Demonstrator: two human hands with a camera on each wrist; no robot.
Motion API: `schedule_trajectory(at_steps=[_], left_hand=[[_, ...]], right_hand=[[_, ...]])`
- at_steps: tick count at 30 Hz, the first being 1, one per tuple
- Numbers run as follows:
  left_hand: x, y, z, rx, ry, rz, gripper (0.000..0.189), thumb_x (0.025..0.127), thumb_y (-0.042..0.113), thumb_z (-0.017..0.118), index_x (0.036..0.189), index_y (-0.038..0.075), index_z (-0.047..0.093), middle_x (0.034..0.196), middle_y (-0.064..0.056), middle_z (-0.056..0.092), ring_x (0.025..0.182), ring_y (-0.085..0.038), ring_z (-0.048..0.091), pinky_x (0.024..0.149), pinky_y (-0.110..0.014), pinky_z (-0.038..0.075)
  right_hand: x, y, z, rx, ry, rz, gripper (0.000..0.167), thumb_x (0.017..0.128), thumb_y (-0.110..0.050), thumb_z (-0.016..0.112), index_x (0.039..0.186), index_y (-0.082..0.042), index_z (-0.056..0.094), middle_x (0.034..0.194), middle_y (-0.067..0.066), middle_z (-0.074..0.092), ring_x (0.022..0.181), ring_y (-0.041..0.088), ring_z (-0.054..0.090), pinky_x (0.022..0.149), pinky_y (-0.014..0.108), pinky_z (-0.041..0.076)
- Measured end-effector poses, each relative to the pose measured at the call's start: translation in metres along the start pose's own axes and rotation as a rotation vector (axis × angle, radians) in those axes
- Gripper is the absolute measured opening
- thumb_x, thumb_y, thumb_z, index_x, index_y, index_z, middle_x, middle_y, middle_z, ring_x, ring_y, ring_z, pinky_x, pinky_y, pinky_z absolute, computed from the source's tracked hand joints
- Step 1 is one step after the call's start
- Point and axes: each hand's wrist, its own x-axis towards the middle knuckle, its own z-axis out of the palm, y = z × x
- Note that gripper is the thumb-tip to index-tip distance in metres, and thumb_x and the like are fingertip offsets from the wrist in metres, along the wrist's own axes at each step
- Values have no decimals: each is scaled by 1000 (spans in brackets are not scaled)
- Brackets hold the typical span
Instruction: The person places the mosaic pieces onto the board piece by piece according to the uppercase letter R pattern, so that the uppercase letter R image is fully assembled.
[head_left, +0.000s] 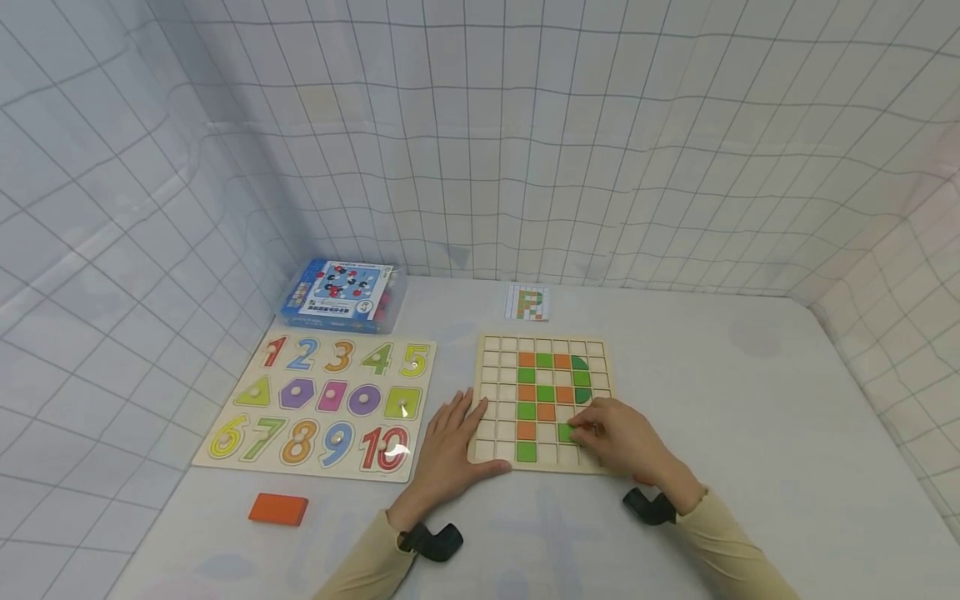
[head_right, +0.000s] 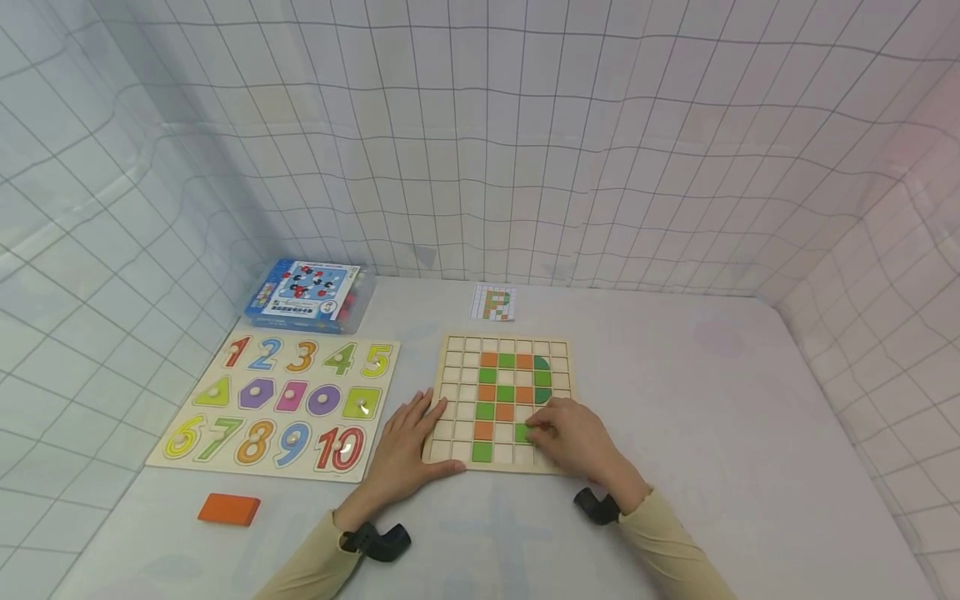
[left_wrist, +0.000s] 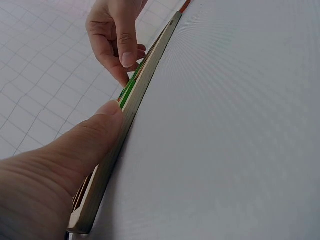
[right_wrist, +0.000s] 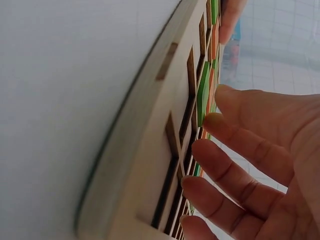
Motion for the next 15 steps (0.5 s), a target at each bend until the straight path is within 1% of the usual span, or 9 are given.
schedule_trajectory(at_steps=[4,7,12,15], left_hand=[[0,0,0,6,-1,-1,96,72,61,71,145,8,39,152,-15,26,142,-28,14,113,-45,10],[0,0,0,6,-5,-4,96,72,61,71,145,8,39,153,-14,26,142,-28,13,113,-44,10],[0,-1,1,6,-5,-5,96,72,61,71,145,8,39,153,-14,25,142,-27,13,113,-44,10],[0,0,1,8,-5,-4,96,72,61,71,145,8,39,153,-14,25,142,-27,13,113,-44,9]], right_hand=[[-2,4,0,32,23,-32,17,84,-23,74,99,-15,73,83,-15,55,73,7,49,64,26,45],[-5,8,0,55,64,-59,20,83,-21,75,102,-14,73,87,-13,58,79,8,52,68,28,48],[-12,14,-3,84,171,-114,26,81,-17,77,106,-10,72,94,-4,63,85,11,54,70,32,50],[-18,18,-5,87,244,-154,29,79,-14,78,107,-8,71,96,-2,64,88,14,55,71,32,50]])
